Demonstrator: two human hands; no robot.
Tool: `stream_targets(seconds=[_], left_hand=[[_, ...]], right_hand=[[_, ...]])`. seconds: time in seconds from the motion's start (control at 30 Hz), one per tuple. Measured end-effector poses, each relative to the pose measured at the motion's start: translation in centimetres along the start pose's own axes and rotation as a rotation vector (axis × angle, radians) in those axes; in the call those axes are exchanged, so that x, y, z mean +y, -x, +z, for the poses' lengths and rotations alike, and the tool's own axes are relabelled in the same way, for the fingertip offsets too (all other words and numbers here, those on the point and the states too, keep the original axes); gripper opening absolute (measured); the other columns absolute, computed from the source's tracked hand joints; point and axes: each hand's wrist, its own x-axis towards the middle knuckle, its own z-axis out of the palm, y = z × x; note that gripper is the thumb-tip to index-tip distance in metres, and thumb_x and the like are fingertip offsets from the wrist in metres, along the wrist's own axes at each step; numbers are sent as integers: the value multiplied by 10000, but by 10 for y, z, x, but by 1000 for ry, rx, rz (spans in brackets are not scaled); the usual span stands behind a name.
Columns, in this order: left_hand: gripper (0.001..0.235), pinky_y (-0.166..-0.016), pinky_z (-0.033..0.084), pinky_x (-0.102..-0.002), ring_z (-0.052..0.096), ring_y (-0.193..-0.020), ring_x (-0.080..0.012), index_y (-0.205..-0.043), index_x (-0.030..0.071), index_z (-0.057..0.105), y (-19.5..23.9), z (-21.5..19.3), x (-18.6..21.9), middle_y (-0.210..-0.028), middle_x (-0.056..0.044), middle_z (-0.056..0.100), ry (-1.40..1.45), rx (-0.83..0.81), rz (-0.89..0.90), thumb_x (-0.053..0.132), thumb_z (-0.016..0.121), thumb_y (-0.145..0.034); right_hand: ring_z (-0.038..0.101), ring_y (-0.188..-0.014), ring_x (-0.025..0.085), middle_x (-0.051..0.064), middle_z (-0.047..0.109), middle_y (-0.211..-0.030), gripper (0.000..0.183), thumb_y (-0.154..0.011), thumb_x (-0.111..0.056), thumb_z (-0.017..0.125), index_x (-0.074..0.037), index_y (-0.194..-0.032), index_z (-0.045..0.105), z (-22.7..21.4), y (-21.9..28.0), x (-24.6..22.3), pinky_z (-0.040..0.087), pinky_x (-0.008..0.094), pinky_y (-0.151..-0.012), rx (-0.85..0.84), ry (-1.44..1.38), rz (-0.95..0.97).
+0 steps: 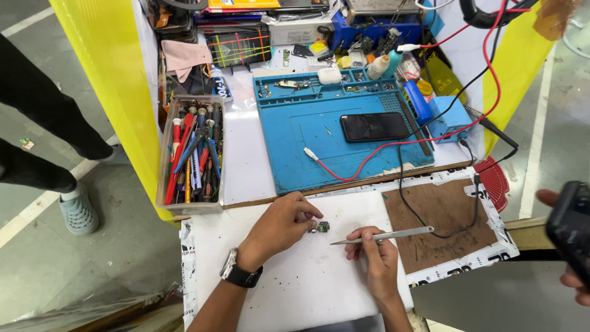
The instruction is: The person uses a metal tool to scrape a small electronic component, then uses a red brush to clean it. The person handles the component with both hands and rotates it to access different sides.
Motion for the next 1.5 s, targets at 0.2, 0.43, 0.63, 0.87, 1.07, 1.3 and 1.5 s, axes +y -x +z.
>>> stream_targets(seconds=[0.2, 0.43, 0.63, 0.87, 1.07, 1.3, 1.5], left_hand=[[152, -707, 536, -332, 647, -755, -188, -1017, 67, 778, -2, 1, -8, -924, -65, 665, 31, 36, 51, 106, 680, -909], [164, -708, 539, -334, 645, -756, -189, -983, 69, 782, 1, -8, -9, -920, -46, 648, 43, -23, 44, 102, 744, -827], [246, -701, 502, -341, 601, -815, -197, -932, 107, 790, 6, -15, 4, -874, -38, 614, -99, -77, 25, 146, 845, -695], [165, -692, 503, -347, 616, -788, -193, -894, 83, 777, 7, -11, 2, -835, -46, 616, -92, -38, 73, 149, 811, -747], [144, -675, 514, -335, 604, -727, -193, -878, 76, 780, 4, -7, 6, -833, -46, 615, -95, -74, 49, 146, 796, -752], [132, -668, 509, -342, 597, -723, -194, -884, 79, 778, 6, -11, 5, -826, -48, 617, -80, -66, 40, 159, 791, -779], [148, -677, 506, -346, 600, -763, -198, -875, 80, 765, 7, -12, 3, -829, -47, 592, -77, -67, 66, 162, 815, -761]], right_hand=[[666, -744, 147, 130, 764, -877, 287, -1058, -246, 546, -6, -1020, 697, 16, -2, -25, 477, 267, -669, -11, 91, -36], [685, -799, 133, 145, 807, -961, 272, -1031, -218, 558, -2, -1072, 718, 20, -1, -35, 461, 261, -663, -54, 195, -3], [685, -783, 136, 146, 805, -958, 271, -1040, -222, 550, -8, -1071, 712, 18, -2, -32, 474, 259, -678, -26, 89, -10], [685, -788, 130, 135, 801, -945, 234, -1007, -194, 594, -3, -1056, 720, 20, -2, -32, 498, 249, -653, -53, 135, 28], [674, -805, 138, 131, 780, -950, 250, -1035, -194, 603, 20, -1071, 728, 18, 3, -33, 549, 265, -724, -77, 101, -37], [682, -813, 153, 149, 793, -947, 253, -1024, -190, 594, 26, -1070, 717, 19, 0, -34, 553, 281, -741, -87, 71, -21], [682, -796, 159, 158, 795, -925, 248, -1013, -179, 582, 26, -1047, 718, 16, 0, -27, 528, 273, -702, -52, 71, 9]])
